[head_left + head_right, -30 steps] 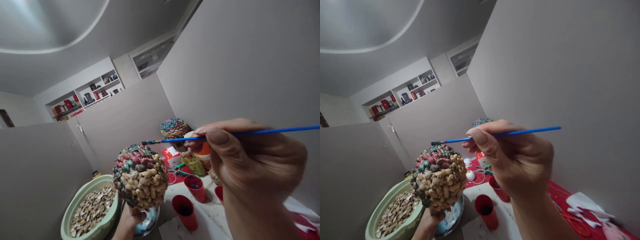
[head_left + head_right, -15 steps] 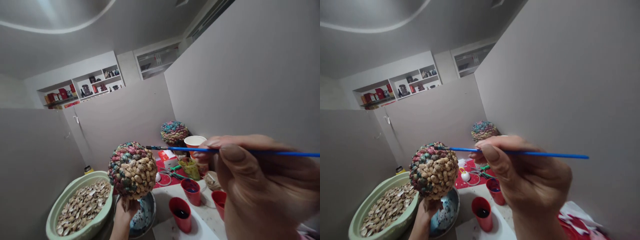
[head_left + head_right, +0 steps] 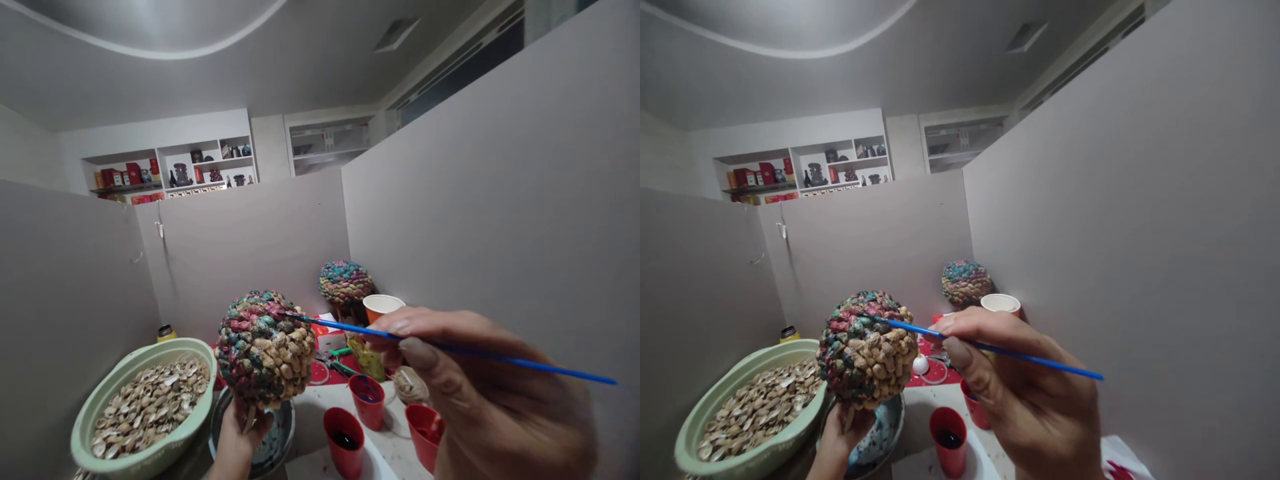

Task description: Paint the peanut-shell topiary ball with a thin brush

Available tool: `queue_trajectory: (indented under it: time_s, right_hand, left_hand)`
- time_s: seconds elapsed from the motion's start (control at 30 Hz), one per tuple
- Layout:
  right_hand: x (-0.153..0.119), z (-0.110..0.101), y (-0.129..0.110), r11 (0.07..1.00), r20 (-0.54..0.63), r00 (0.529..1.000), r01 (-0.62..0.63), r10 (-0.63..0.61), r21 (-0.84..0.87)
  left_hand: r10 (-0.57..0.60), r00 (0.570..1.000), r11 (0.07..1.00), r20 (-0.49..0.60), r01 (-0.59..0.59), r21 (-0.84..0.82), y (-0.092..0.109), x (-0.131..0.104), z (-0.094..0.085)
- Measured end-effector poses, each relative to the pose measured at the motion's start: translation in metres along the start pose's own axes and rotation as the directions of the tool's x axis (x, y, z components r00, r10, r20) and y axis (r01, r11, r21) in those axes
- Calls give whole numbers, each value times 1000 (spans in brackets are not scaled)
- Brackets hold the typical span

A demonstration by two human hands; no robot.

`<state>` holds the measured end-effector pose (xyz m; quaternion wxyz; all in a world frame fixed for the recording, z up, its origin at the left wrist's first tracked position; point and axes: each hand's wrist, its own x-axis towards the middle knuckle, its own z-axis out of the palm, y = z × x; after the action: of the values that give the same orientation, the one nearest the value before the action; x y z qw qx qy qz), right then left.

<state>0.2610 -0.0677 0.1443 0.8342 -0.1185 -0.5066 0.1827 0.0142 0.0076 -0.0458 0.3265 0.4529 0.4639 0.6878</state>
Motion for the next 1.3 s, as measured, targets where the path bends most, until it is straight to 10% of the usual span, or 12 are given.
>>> queue_trajectory:
  time_s: [0.27, 0.47, 0.7, 0.9, 1.3]
  right_hand:
    - [19, 8, 9, 984, 43, 990, 126, -133, 126]
    - [56, 27, -4, 989, 393, 908, 122, -145, 84]
    - [33, -56, -22, 893, 467, 884, 189, 27, -409]
    - [11, -127, -1, 576, 384, 872, 153, 304, -803]
    - [5, -162, 57, 218, 238, 630, 110, 739, -970]
  left_hand:
    - [-52, 998, 997, 42, 50, 58, 31, -4, 2]
    - [-150, 985, 985, 80, 143, 92, 33, 4, -5]
    - [-132, 983, 980, 129, 109, 166, 37, 5, -11]
    - [-174, 976, 981, 133, 160, 112, 32, 7, -10]
    - [-163, 973, 961, 161, 120, 250, 19, 13, -17]
